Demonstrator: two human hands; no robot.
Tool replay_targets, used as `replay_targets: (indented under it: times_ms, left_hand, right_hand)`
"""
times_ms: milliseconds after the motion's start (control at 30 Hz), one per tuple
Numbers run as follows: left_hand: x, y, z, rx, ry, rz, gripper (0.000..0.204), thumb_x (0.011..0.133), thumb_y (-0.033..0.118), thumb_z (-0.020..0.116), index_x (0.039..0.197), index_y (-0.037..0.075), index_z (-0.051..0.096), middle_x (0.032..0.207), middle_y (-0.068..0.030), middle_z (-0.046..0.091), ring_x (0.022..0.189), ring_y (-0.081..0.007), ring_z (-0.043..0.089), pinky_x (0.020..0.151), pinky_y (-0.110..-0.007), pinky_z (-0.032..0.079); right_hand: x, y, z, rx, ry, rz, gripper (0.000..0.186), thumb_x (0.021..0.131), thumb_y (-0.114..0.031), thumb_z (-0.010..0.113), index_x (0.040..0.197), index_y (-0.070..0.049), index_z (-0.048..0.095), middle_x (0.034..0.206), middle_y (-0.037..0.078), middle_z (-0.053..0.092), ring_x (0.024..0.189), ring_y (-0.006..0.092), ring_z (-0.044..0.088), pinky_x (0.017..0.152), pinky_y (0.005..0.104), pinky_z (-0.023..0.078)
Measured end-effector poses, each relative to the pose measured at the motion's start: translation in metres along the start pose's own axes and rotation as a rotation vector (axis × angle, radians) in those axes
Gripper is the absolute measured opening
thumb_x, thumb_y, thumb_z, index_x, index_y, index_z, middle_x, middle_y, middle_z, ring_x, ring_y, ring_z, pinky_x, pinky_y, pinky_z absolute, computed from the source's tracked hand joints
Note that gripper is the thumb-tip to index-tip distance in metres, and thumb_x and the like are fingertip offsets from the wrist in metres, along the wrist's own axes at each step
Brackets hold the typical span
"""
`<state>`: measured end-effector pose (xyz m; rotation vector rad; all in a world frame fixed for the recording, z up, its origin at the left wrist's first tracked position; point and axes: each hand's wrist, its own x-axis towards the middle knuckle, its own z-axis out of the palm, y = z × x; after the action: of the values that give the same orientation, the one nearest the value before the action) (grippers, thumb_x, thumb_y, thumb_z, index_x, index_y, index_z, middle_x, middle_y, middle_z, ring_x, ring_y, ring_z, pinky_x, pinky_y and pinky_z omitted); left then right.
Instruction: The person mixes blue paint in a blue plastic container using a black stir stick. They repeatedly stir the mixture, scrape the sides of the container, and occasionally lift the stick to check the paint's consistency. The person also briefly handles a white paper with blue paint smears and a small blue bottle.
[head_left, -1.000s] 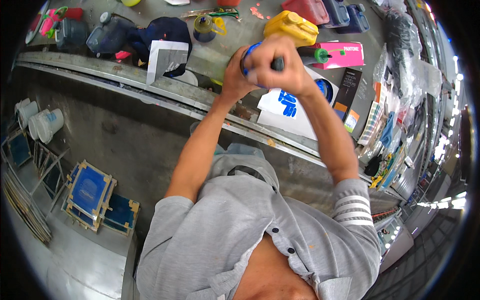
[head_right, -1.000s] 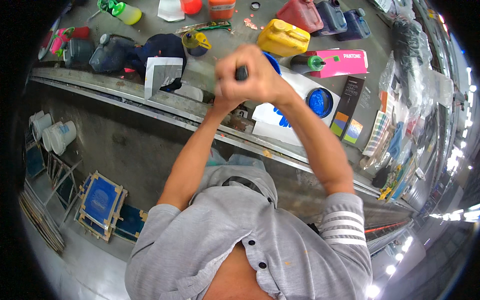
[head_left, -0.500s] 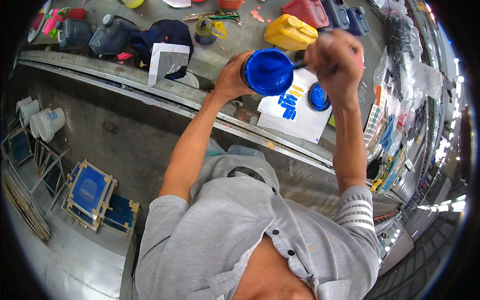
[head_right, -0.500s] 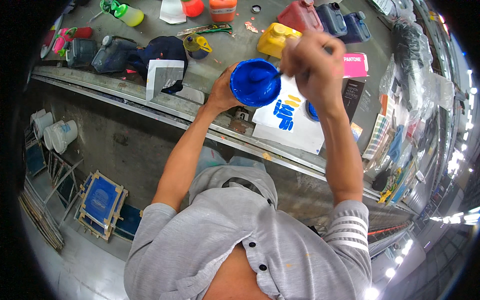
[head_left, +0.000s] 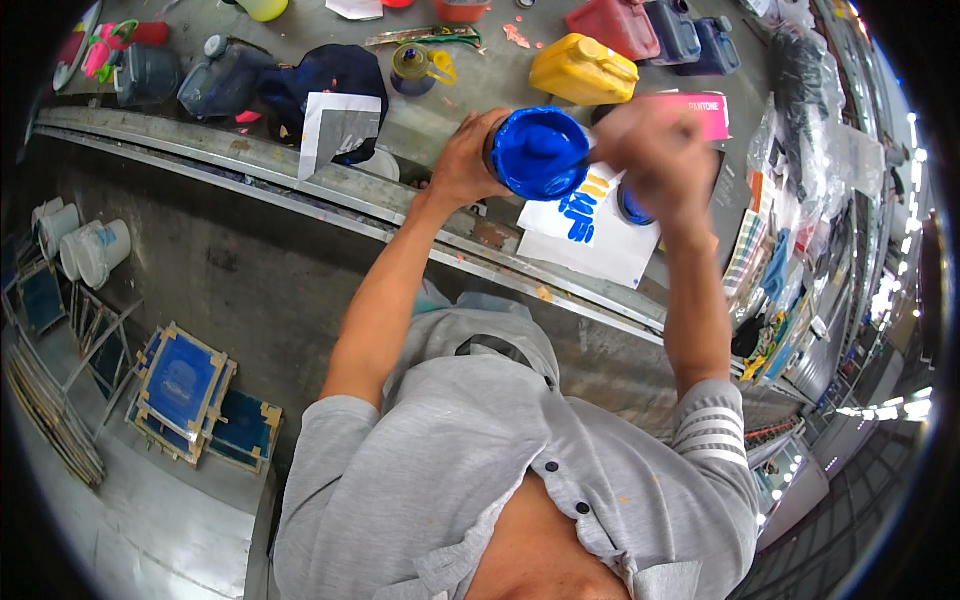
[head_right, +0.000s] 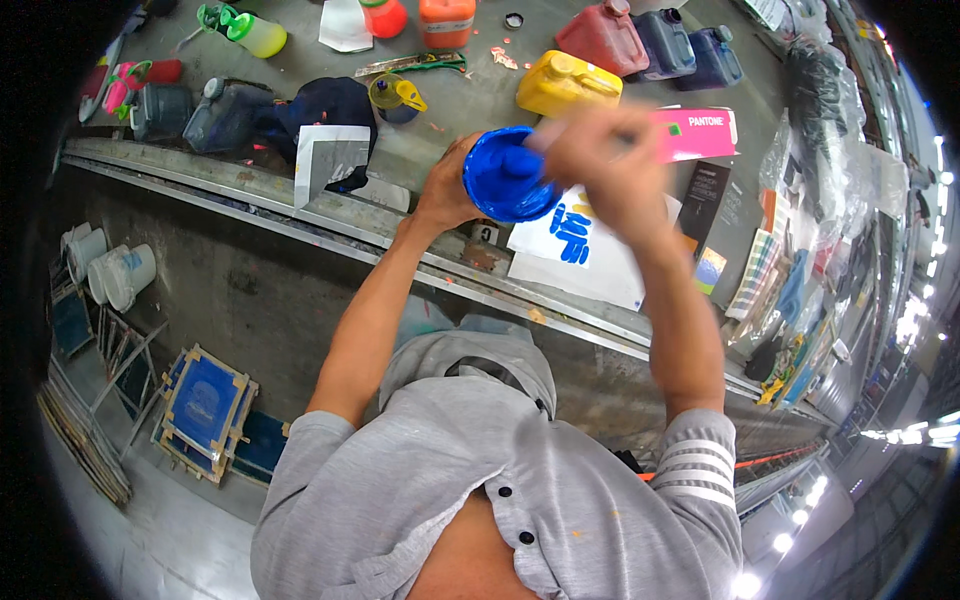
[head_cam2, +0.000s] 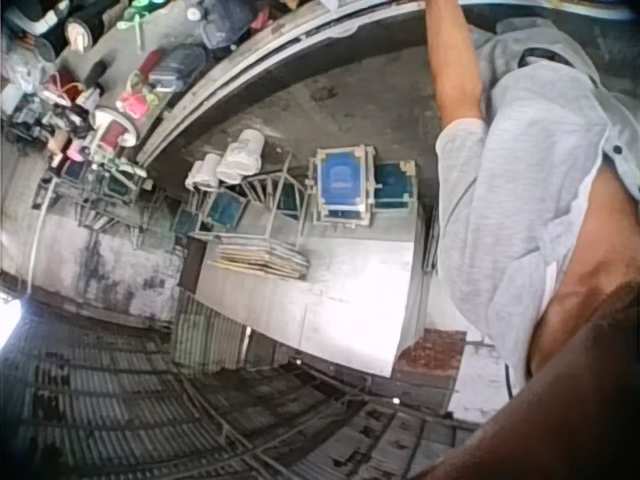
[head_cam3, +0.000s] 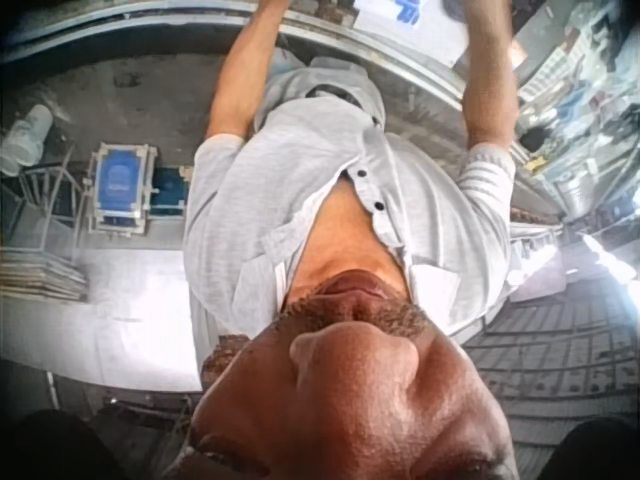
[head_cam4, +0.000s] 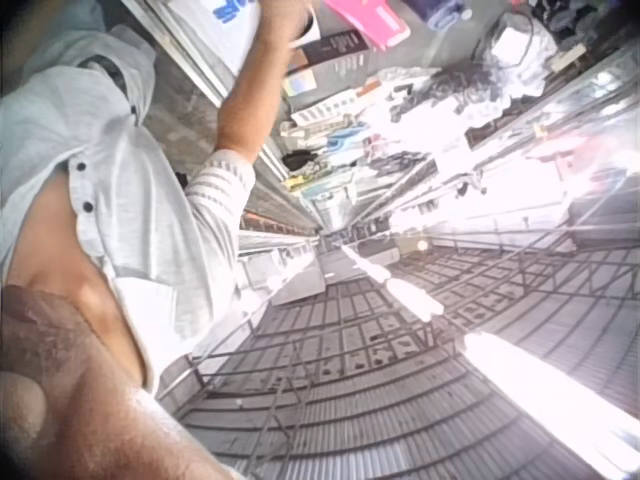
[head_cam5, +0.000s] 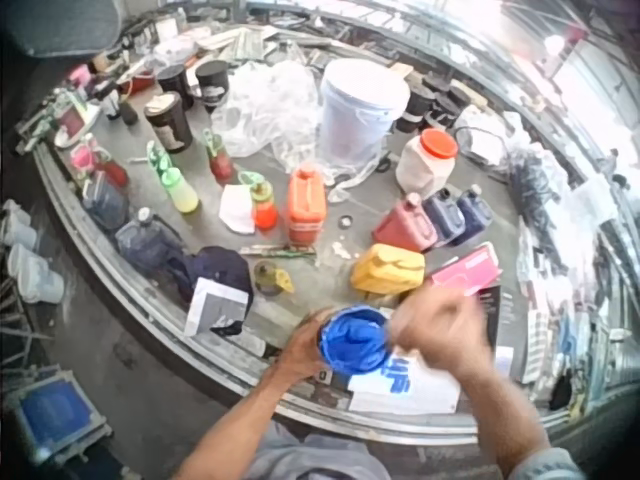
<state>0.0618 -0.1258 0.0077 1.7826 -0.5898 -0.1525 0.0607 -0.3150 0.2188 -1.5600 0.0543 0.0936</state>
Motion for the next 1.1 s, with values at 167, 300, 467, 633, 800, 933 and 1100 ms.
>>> replay_targets:
  times_ms: [167, 300, 467, 633, 800, 933, 1100]
  left_hand:
    - [0.003, -0.009, 0.001, 0.04, -0.029, 0.03, 0.104, 0.05, 0.026, 0.096, 0.14, 0.011, 0.045, 0.134, -0.0104, 0.06, 0.125, -0.0346, 0.057, 0.116, -0.055, 0.033]
    - [0.001, -0.005, 0.0, 0.094, -0.027, 0.033, 0.107, 0.051, 0.029, 0.096, 0.142, 0.01, 0.042, 0.136, -0.01, 0.059, 0.126, -0.034, 0.056, 0.116, -0.056, 0.032]
    - [0.004, -0.008, 0.0, 0.085, -0.018, 0.039, 0.106, 0.053, 0.031, 0.096, 0.142, 0.01, 0.042, 0.139, -0.0104, 0.056, 0.128, -0.0337, 0.055, 0.117, -0.056, 0.029]
    - [0.003, -0.005, 0.0, 0.036, -0.034, 0.028, 0.108, 0.051, 0.029, 0.096, 0.143, 0.012, 0.041, 0.138, -0.0095, 0.057, 0.128, -0.0338, 0.054, 0.118, -0.057, 0.028]
    - [-0.002, -0.012, 0.001, 0.07, -0.038, 0.006, 0.112, 0.048, 0.028, 0.097, 0.143, 0.012, 0.04, 0.14, -0.0092, 0.056, 0.129, -0.0332, 0.054, 0.119, -0.057, 0.026]
    - [-0.001, -0.012, 0.0, 0.056, -0.037, 0.004, 0.114, 0.047, 0.035, 0.099, 0.143, 0.01, 0.042, 0.142, -0.0096, 0.055, 0.133, -0.0323, 0.052, 0.119, -0.056, 0.026]
    - [-0.001, -0.013, 0.001, 0.053, -0.047, -0.003, 0.115, 0.047, 0.036, 0.099, 0.143, 0.011, 0.042, 0.142, -0.0089, 0.055, 0.132, -0.0315, 0.052, 0.12, -0.056, 0.026]
  right_hand:
    - [0.005, 0.036, 0.015, -0.411, 0.162, -0.511, 0.007, 0.084, -0.002, 0.068, 0.079, -0.006, 0.064, 0.065, 0.006, 0.06, 0.055, 0.0143, 0.055, 0.058, 0.0278, 0.041]
    - [0.012, -0.014, 0.001, 0.284, 0.153, -0.058, 0.022, 0.085, -0.003, 0.065, 0.067, -0.006, 0.054, 0.059, 0.003, 0.053, 0.053, 0.015, 0.053, 0.053, 0.0291, 0.038]
    - [0.003, 0.015, 0.024, -0.525, 0.22, -0.446, 0.023, 0.083, -0.004, 0.065, 0.065, -0.007, 0.05, 0.059, 0.003, 0.051, 0.055, 0.015, 0.054, 0.053, 0.0307, 0.04]
    - [0.01, -0.027, -0.024, 0.399, -0.118, -0.162, 0.031, 0.082, -0.012, 0.059, 0.06, -0.013, 0.038, 0.048, 0.0, 0.038, 0.04, 0.0129, 0.036, 0.046, 0.0289, 0.035]
    - [0.0, -0.021, -0.024, 0.366, -0.388, -0.375, 0.03, 0.074, -0.008, 0.057, 0.058, -0.011, 0.033, 0.043, 0.004, 0.041, 0.034, 0.0143, 0.036, 0.037, 0.0321, 0.032]
    - [0.0, -0.024, -0.035, 0.367, -0.377, -0.372, 0.03, 0.079, -0.012, 0.057, 0.06, -0.013, 0.034, 0.045, 0.0, 0.04, 0.036, 0.0117, 0.036, 0.04, 0.0315, 0.035]
    - [-0.002, -0.027, -0.022, 0.418, 0.317, -0.137, 0.045, 0.105, -0.043, 0.051, 0.072, -0.013, 0.04, 0.06, -0.002, 0.027, 0.055, 0.0142, 0.032, 0.06, 0.0336, 0.036]
